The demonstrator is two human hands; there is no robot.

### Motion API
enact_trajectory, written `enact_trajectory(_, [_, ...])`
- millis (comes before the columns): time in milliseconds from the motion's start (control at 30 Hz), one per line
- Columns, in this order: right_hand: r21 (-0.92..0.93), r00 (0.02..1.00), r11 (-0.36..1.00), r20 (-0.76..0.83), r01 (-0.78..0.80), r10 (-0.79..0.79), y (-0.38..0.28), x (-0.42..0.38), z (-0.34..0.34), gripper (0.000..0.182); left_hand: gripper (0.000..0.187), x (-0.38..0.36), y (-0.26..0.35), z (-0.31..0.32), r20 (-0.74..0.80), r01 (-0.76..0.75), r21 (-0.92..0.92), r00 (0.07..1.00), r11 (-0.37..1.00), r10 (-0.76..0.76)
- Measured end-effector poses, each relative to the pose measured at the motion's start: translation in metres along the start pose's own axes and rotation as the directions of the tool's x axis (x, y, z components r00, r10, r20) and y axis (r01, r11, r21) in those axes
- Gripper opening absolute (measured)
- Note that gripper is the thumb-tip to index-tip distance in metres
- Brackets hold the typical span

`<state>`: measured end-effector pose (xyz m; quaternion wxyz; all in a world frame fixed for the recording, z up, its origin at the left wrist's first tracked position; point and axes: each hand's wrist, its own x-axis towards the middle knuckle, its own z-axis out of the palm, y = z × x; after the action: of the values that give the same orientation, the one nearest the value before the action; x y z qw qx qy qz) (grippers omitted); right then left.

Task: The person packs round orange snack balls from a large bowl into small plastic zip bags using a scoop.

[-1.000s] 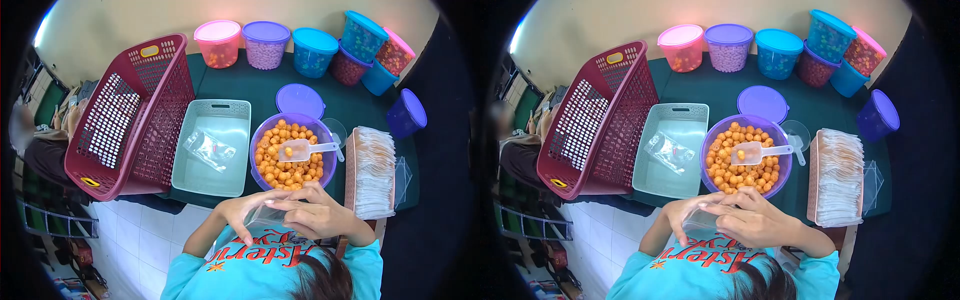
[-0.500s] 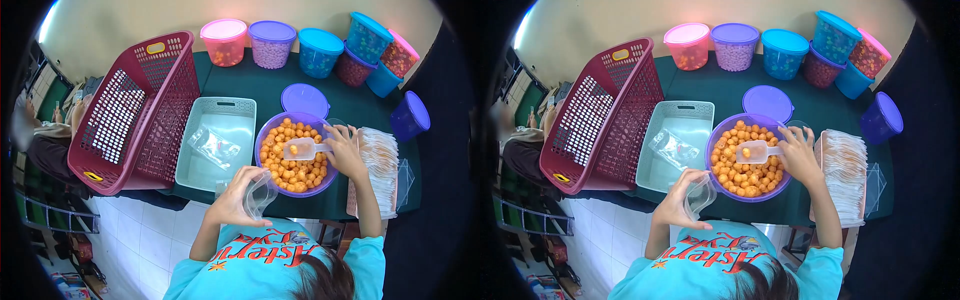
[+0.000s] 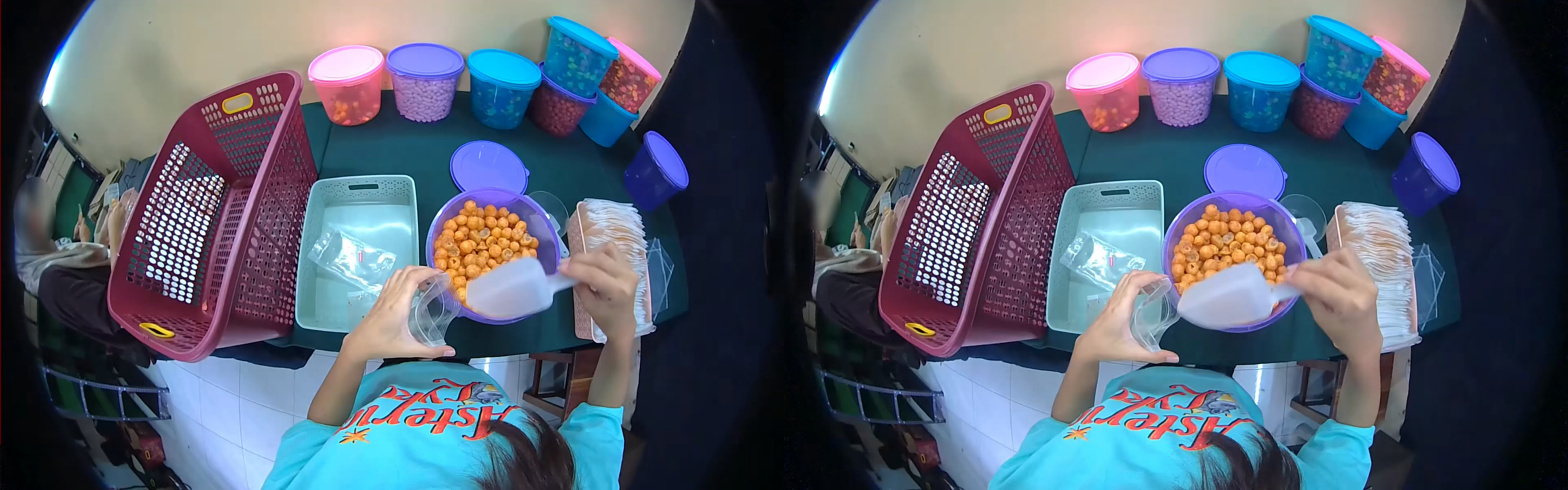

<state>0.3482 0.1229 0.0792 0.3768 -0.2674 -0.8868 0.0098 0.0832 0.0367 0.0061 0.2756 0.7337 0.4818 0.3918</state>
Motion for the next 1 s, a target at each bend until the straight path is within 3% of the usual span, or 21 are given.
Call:
enact_trajectory(167, [-0.129,0.994,0.986,0.044,0.102,-0.098,-0.041,0.002,0.000,0.022,0.087,0.004,0.006,-0.006,0.037,-0.027,0.072,0.999,0.997,0.024])
enact_trajectory(233, [-0.154,0.981,0.977,0.149,0.145,-0.122,-0.053,0.002,0.003,0.022,0.081,0.007,0.008,-0.005,0.075,-0.071,0.158,0.995,0.985,0.059])
enact_trajectory(300, [-0.109,0.958,0.967,0.197,0.232,-0.208,-0.065,-0.008,0.022,0.023,0.076,0.010,0.011,0.001,0.083,-0.096,0.143,0.993,0.985,0.085])
enact_trajectory(467, [-0.098,0.936,0.974,0.313,0.202,-0.162,-0.082,-0.025,0.045,0.027,0.059,0.013,0.013,-0.001,0.110,-0.098,0.152,0.991,0.983,0.082])
enact_trajectory(533, [-0.040,0.926,0.979,0.333,0.200,-0.176,-0.083,-0.028,0.052,0.027,0.062,0.016,0.014,0.002,0.198,-0.242,0.131,0.956,0.961,0.214])
enact_trajectory(567, [0.013,0.917,0.980,0.351,0.198,-0.190,-0.083,-0.030,0.056,0.028,0.062,0.016,0.015,0.007,0.199,-0.241,0.131,0.957,0.962,0.213])
enact_trajectory(633, [0.063,0.924,0.985,0.343,0.158,-0.170,-0.081,-0.037,0.058,0.030,0.064,0.017,0.016,0.016,0.261,-0.191,0.126,0.953,0.974,0.153])
enact_trajectory(700, [0.255,0.949,0.967,0.305,-0.005,-0.076,-0.073,-0.040,0.054,0.032,0.067,0.020,0.022,0.010,0.302,-0.127,0.080,0.948,0.989,0.098])
enact_trajectory(767, [0.297,0.941,0.955,0.320,0.010,-0.109,-0.064,-0.036,0.044,0.033,0.071,0.019,0.020,0.009,0.347,-0.055,0.028,0.937,0.998,0.043])
enact_trajectory(833, [0.336,0.933,0.942,0.332,0.023,-0.141,-0.056,-0.033,0.035,0.035,0.082,0.016,0.009,0.014,0.304,-0.061,-0.232,0.944,0.971,0.132])
enact_trajectory(967, [0.415,0.894,0.910,0.407,0.000,-0.185,-0.039,-0.025,0.011,0.035,0.087,0.006,0.006,0.014,0.362,0.007,-0.230,0.929,0.973,0.079])
enact_trajectory(1000, [0.426,0.890,0.904,0.419,-0.018,-0.180,-0.034,-0.022,0.002,0.033,0.086,0.001,0.004,0.012,0.359,0.076,-0.211,0.933,0.974,0.005])
